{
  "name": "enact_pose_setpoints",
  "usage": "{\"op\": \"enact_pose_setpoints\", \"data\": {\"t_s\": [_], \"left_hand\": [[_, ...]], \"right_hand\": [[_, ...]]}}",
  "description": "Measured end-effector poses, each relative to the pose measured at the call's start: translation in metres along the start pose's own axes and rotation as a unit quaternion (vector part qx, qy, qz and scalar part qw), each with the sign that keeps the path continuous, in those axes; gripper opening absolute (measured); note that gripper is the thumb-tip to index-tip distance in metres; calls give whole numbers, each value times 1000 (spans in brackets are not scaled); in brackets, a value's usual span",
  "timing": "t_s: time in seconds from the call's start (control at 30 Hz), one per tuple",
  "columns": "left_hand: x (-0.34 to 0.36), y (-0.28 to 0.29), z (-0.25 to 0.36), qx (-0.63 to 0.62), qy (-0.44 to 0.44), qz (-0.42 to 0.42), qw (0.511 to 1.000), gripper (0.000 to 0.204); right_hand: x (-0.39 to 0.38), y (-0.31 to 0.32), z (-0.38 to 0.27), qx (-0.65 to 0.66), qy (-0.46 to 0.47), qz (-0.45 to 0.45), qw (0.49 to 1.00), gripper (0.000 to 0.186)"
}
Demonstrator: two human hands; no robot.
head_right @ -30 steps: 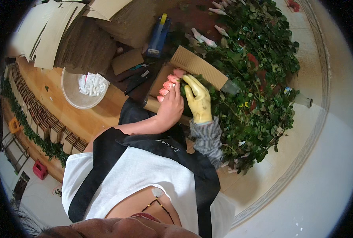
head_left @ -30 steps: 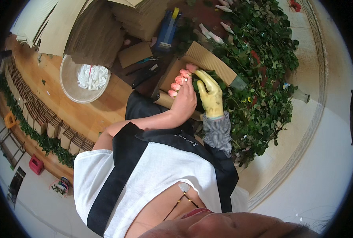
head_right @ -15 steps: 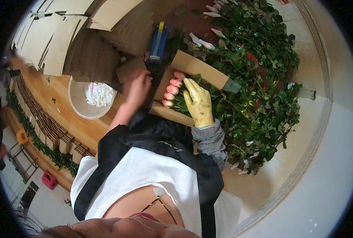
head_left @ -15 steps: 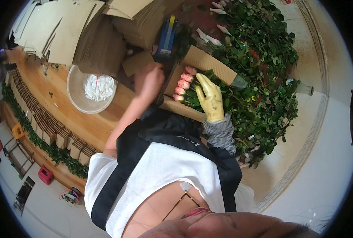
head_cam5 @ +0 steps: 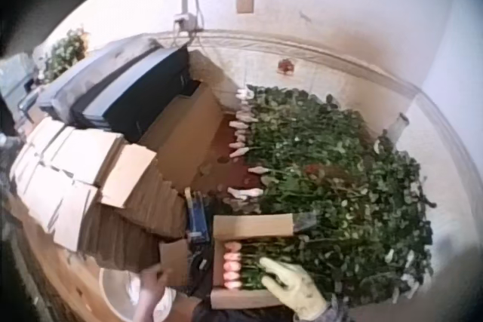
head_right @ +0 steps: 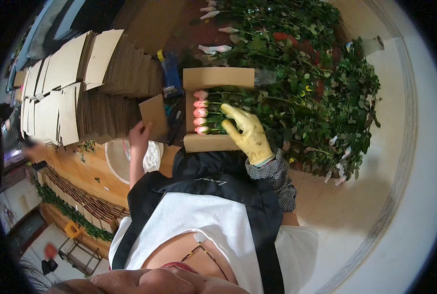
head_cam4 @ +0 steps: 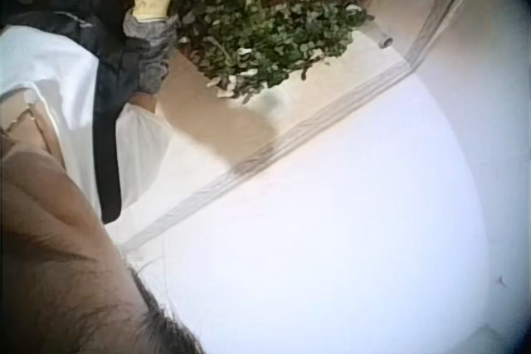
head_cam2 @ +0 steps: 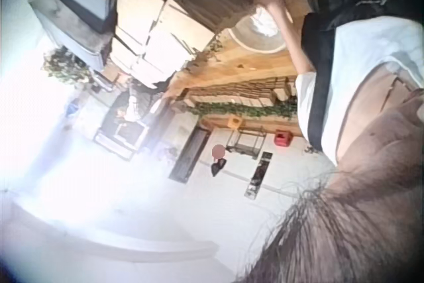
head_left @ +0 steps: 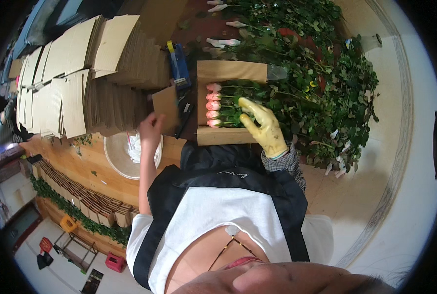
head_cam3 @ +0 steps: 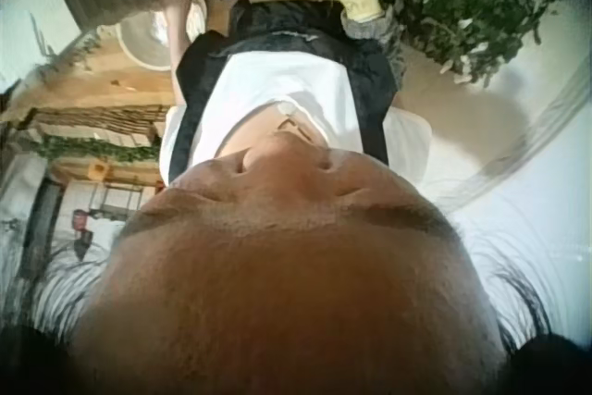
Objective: The person arranges pink roses and green leaves into a cardboard box with a clear plastic cover. They place the flowers and leaves into the box, close the lid, and use a stapler to secure it. The person then moves the completed box aside and begins the process again with a new box.
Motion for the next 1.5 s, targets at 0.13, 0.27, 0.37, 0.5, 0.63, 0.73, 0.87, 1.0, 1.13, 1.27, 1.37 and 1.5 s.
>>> {"op": "enact_pose_setpoints", "data": {"t_s": [0.13, 0.27, 0.37, 0.5, 0.63, 0.73, 0.87, 1.0, 1.13, 1.27, 1.37, 1.5], "left_hand": [[-43, -56, 84, -179, -14, -148, 973, 27], [-15, -89, 113, 169, -165, -73, 969, 38], [-12, -88, 143, 237, -442, 20, 865, 49], [2, -123, 120, 243, -471, -199, 824, 92], [16, -131, 110, 238, -471, -212, 822, 94], [13, -128, 126, 281, -456, -235, 811, 96], [19, -119, 122, 287, -446, -241, 813, 85], [13, -120, 132, 266, -464, -212, 818, 76], [15, -120, 135, 271, -471, -199, 815, 74], [14, -121, 129, 306, -501, -171, 792, 56], [20, -128, 126, 346, -527, -138, 764, 45], [28, -129, 121, 354, -492, -161, 779, 47]], "right_hand": [[-1, -44, 19, 310, -153, -82, 935, 64], [32, -51, 60, 131, -173, 8, 976, 34], [37, -56, 68, 50, -191, 30, 980, 34], [44, -64, 80, -8, -195, 21, 981, 39], [48, -63, 92, -26, -242, -32, 969, 46], [46, -53, 88, 28, -218, -54, 974, 52], [-9, -20, 3, 9, 123, 13, 992, 48], [-101, -45, 38, 551, -80, -148, 817, 39], [-122, -53, 111, 141, -112, -202, 963, 40], [-38, -8, 10, 254, 51, -6, 966, 60], [-4, -6, -32, -225, 184, -14, 957, 76], [8, -20, -36, -394, 146, -73, 905, 47]]}}
Point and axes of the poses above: each hand's wrist, its own x-axis towards the middle knuckle, its own y-axis out of the back of the hand, z = x × y, the point moved 5 cm from there along x, towards the middle knuckle, and after that the axes turned 3 degrees about y, right-handed, at the moved point
